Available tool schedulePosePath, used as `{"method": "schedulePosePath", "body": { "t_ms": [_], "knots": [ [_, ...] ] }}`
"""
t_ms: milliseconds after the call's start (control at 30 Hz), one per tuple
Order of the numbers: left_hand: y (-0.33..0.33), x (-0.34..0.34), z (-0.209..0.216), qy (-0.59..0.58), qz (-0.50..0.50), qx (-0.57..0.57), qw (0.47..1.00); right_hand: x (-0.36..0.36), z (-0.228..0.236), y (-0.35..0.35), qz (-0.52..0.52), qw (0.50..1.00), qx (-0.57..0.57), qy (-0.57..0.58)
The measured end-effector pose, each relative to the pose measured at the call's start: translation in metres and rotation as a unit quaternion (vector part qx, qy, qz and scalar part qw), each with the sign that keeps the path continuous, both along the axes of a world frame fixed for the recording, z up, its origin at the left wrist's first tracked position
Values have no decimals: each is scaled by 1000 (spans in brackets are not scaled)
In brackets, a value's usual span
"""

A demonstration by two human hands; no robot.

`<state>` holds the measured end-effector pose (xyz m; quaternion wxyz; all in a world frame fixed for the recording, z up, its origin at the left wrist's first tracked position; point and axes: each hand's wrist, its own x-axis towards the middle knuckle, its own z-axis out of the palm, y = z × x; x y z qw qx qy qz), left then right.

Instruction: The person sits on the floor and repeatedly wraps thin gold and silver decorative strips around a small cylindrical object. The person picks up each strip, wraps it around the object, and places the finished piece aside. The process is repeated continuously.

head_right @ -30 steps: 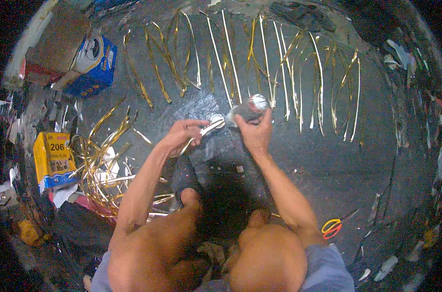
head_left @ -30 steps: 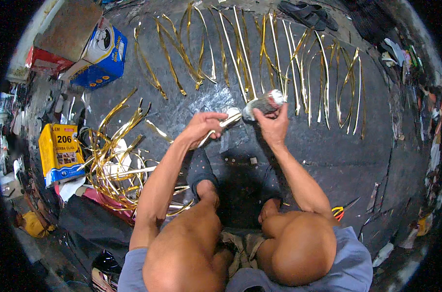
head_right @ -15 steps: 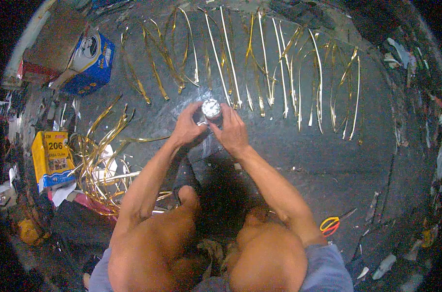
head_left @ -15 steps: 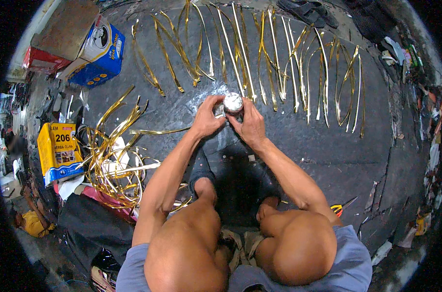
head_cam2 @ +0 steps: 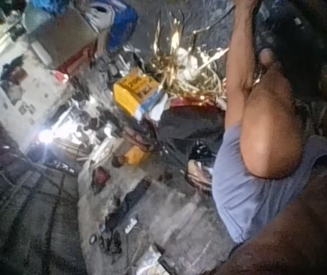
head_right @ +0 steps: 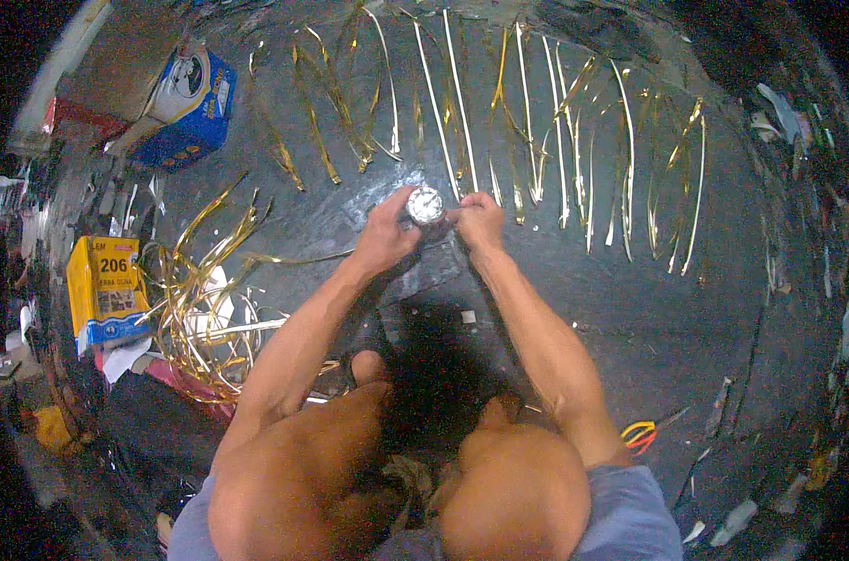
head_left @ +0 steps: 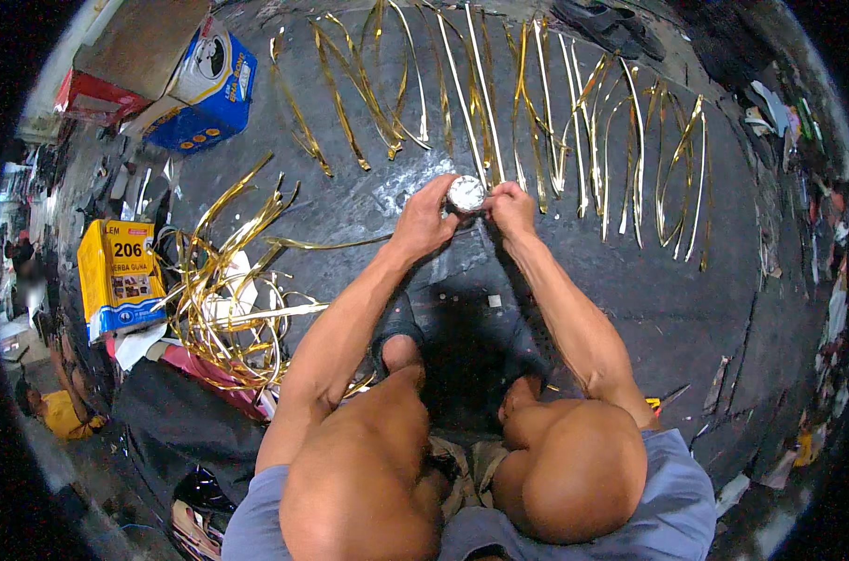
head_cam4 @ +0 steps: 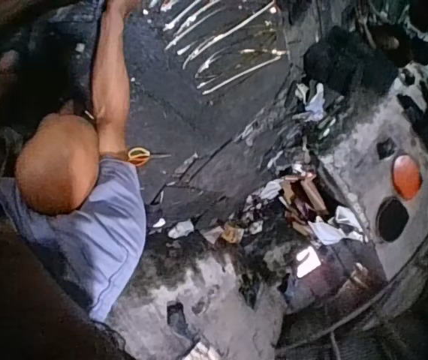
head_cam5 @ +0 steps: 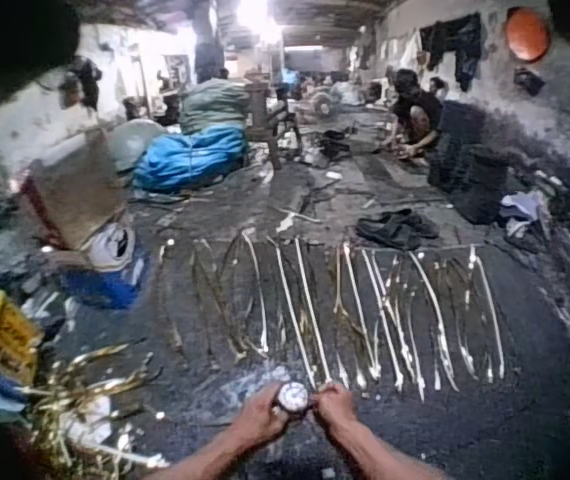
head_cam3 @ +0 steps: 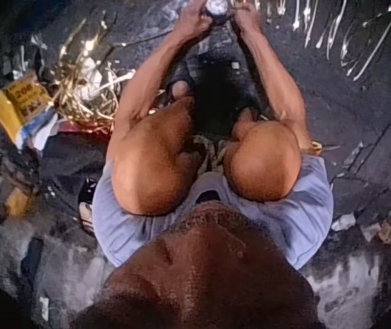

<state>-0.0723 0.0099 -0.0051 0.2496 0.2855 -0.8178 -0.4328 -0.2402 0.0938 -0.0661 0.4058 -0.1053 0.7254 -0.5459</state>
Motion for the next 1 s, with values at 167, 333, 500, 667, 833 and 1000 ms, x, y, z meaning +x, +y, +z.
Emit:
{"method": "schedulePosePath", "body": {
  "t_ms": [167, 333, 500, 667, 833, 1000],
  "knots": [
    [-3, 15, -2, -21, 15, -65, 998, -25, 153, 23, -53, 966, -194, -164],
    [-4, 21, -2, -40, 0, -57, 998, -92, 310, 90, -38, 875, -426, -226],
    [-2, 12, 2, -15, -15, 2, 1000, -138, 400, 50, 303, 823, -462, -132],
    [-5, 65, 26, -12, 158, -107, 982, -200, 377, -65, 139, 901, -380, 155],
    [-25, 231, 14, -347, 373, -229, 829, -156, 380, -140, -28, 896, -429, 110],
    [-23, 313, 9, -466, 319, -182, 805, -189, 267, -133, -104, 899, -376, 200]
  ]
}}
